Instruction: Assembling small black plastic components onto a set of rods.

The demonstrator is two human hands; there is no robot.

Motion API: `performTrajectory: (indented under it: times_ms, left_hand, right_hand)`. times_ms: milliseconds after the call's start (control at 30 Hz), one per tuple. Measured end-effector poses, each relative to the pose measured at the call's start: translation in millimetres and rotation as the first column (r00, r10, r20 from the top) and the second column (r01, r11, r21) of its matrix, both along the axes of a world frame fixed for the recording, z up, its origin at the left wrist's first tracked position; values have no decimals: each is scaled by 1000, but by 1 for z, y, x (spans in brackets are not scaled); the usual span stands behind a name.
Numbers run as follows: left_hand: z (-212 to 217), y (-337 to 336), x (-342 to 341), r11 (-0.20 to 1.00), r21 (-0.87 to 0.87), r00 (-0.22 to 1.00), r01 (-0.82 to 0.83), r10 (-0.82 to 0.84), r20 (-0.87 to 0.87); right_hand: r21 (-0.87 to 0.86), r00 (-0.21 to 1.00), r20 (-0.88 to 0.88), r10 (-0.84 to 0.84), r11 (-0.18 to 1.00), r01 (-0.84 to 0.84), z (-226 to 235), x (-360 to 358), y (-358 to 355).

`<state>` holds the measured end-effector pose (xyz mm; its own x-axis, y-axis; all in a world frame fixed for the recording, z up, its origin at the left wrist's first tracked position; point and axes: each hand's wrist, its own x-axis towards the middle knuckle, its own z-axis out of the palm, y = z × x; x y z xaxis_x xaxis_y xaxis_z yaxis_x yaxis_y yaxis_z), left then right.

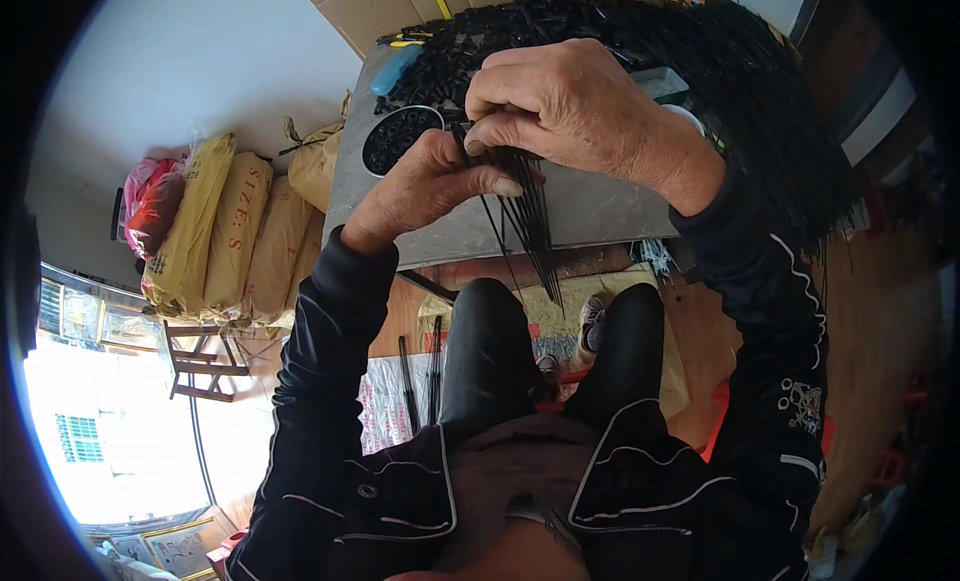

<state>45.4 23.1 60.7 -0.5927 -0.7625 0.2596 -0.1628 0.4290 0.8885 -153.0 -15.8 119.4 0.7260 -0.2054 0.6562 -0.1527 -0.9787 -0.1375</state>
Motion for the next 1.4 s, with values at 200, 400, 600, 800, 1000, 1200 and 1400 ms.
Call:
performTrajectory:
  times_ms: [200, 400, 600, 800, 1000, 1200, 1400]
  left_hand:
    - [9, -3, 0, 994, 79, 997, 78, -78, -1]
    - [11, -6, 0, 973, 148, 984, 180, -177, -33]
    - [16, -6, -5, 946, 229, 973, 231, -217, -83]
    - [13, -9, -2, 951, 213, 975, 222, -223, -21]
    - [11, -8, 0, 970, 203, 989, 131, -143, 44]
    - [16, -10, -6, 943, 230, 971, 240, -235, -51]
    - [17, -12, -9, 939, 218, 964, 265, -266, -29]
  right_hand:
    - [-59, 1000, 6, -12, 998, 13, 0, 3, -2]
    - [-53, 999, -5, 45, 998, -45, 3, 0, -1]
    - [79, 999, -35, -19, 997, 22, 3, -4, 2]
    - [26, 996, -81, -24, 999, 26, 6, -8, 3]
    - [45, 997, -61, -49, 998, 52, 5, -13, 4]
    - [41, 1000, -12, 2, 999, -2, 2, -7, 3]
    - [-10, 1000, 7, 27, 1000, -27, 4, -11, 2]
